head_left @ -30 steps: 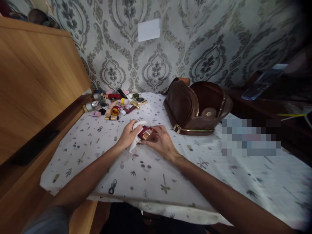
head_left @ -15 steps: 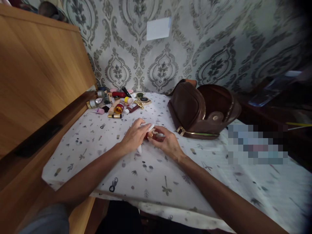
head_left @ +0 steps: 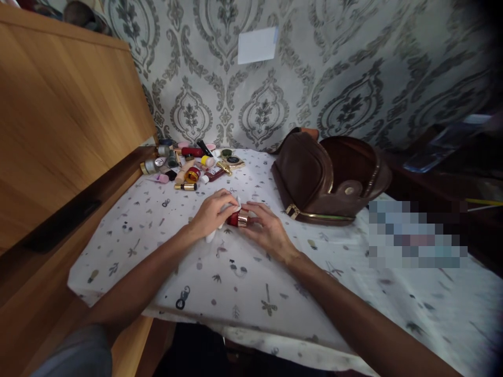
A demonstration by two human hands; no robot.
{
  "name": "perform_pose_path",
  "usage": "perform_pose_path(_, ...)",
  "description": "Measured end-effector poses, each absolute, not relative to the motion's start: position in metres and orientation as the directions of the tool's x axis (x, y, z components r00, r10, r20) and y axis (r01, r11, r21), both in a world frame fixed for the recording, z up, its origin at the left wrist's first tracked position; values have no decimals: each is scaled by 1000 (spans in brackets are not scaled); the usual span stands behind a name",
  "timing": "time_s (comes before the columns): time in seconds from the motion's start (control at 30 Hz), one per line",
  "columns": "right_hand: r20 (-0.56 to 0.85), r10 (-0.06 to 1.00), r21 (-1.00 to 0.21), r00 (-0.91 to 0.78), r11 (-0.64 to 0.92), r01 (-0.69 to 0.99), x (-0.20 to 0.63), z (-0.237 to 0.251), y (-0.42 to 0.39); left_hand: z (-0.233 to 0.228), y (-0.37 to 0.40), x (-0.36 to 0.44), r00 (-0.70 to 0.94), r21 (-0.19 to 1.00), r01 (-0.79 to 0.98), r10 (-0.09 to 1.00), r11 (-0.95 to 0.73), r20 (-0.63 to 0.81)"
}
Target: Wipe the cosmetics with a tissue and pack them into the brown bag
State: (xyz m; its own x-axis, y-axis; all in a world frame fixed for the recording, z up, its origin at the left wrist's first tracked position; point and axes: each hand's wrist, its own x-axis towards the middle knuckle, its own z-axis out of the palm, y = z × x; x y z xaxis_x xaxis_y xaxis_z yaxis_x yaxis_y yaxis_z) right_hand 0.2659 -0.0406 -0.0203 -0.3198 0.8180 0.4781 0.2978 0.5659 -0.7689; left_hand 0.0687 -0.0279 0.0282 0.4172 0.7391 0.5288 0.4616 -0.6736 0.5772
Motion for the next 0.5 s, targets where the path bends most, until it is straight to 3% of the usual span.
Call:
perform_pose_path(0.33, 336, 904, -883, -264, 400, 245, 264, -19, -42, 25, -18, 60, 299, 696, 497, 856, -518, 423)
perform_pose_path(0.5, 337, 910, -912, -242, 379, 155, 264, -20, -39, 26, -22, 65, 346, 647, 450, 788, -616, 509)
